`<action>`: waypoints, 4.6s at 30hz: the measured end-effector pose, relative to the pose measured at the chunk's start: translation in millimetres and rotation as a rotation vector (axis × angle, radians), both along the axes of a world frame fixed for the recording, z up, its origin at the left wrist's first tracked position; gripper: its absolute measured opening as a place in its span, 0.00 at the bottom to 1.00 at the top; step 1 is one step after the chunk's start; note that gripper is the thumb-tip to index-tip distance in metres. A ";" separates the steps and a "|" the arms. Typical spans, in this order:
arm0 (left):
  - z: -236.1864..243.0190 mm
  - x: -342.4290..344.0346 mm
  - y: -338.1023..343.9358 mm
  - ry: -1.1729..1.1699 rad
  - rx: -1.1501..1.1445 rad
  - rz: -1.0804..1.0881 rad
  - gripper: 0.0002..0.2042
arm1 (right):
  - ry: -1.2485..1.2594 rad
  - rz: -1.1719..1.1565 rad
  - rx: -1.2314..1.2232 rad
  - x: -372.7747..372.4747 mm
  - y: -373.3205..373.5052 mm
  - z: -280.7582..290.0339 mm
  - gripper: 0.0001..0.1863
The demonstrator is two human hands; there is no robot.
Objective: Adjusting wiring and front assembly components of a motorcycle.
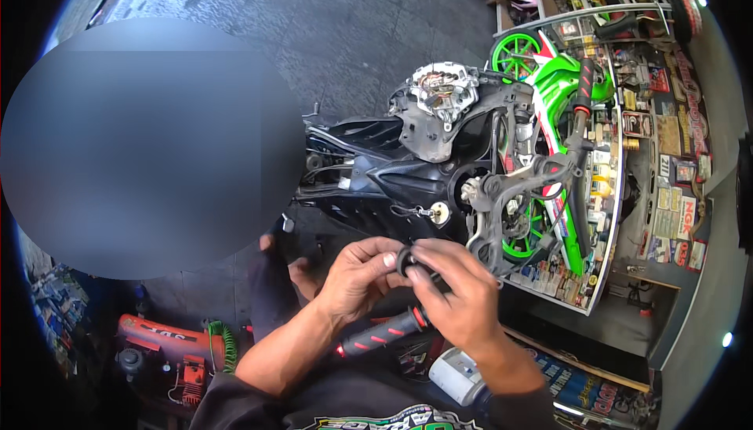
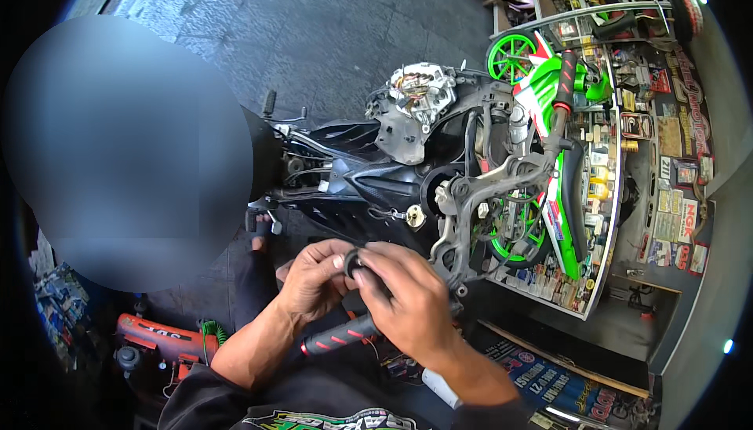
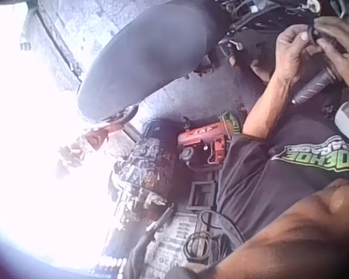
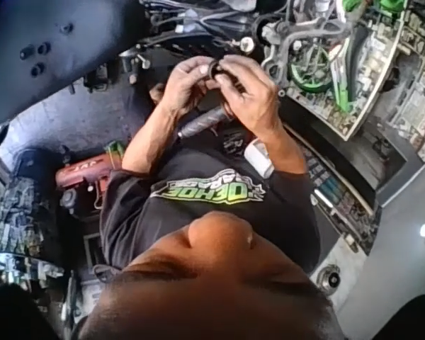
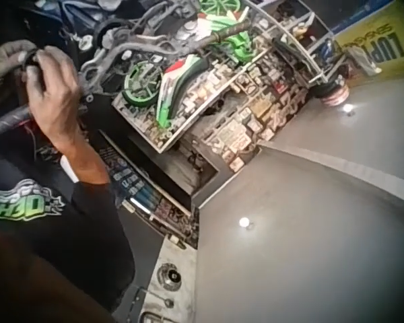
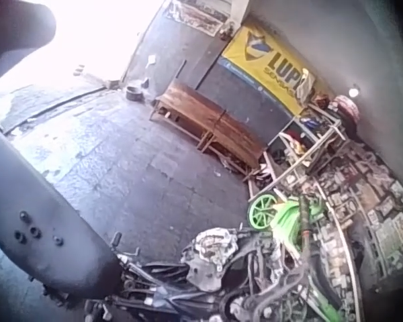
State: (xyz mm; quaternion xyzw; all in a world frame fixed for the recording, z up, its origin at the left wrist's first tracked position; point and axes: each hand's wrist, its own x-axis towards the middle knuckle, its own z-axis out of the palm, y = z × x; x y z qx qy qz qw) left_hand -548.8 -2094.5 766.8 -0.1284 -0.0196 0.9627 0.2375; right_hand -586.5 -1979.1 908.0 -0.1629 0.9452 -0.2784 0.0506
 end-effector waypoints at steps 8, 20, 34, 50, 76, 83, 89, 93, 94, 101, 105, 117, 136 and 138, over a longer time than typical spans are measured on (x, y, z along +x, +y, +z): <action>-60.9 -47.3 75.4 -0.032 -0.140 -0.423 0.10 | -0.037 -0.565 0.460 6.8 76.8 15.6 0.24; -68.7 -57.8 118.8 0.192 0.110 -0.667 0.10 | -0.105 -0.750 0.719 4.1 65.2 -14.0 0.27; -73.1 -69.8 133.9 0.338 0.118 -0.591 0.10 | -0.055 -0.976 0.573 26.8 68.8 -6.5 0.34; -73.9 -86.8 128.3 0.417 0.121 -0.695 0.09 | -0.060 -1.067 0.565 20.5 56.9 -12.7 0.34; -56.0 -91.3 114.1 0.279 0.068 -0.645 0.14 | -0.159 -0.914 0.677 11.8 60.9 -8.9 0.32; -51.9 -88.0 112.9 0.167 0.126 -0.677 0.12 | -0.132 -0.954 0.668 22.6 64.9 -5.1 0.33; -48.7 -89.2 116.0 0.043 0.138 -0.692 0.09 | -0.115 -0.946 0.705 25.3 66.0 -3.6 0.33; -53.5 -89.6 115.7 0.116 0.089 -0.837 0.09 | -0.089 -0.949 0.730 25.0 65.3 -4.1 0.34; -55.0 -88.4 115.6 0.162 0.074 -0.840 0.10 | -0.090 -0.948 0.730 24.3 65.0 -4.8 0.34; -64.4 -93.4 115.2 0.290 0.142 -0.851 0.11 | -0.100 -0.919 0.730 20.3 65.3 -6.5 0.33; -66.1 -91.6 115.9 0.283 0.186 -0.836 0.09 | -0.090 -0.936 0.682 20.1 64.3 -8.8 0.32; -62.9 -92.2 118.0 0.304 0.143 -0.739 0.09 | -0.084 -0.898 0.721 17.7 64.7 -9.6 0.32; -57.3 -95.4 114.7 0.273 0.082 -0.683 0.11 | -0.092 -0.970 0.691 22.1 61.5 -6.6 0.33; -54.9 -96.6 113.5 0.250 0.087 -0.682 0.11 | -0.126 -0.897 0.736 20.8 63.2 -4.7 0.32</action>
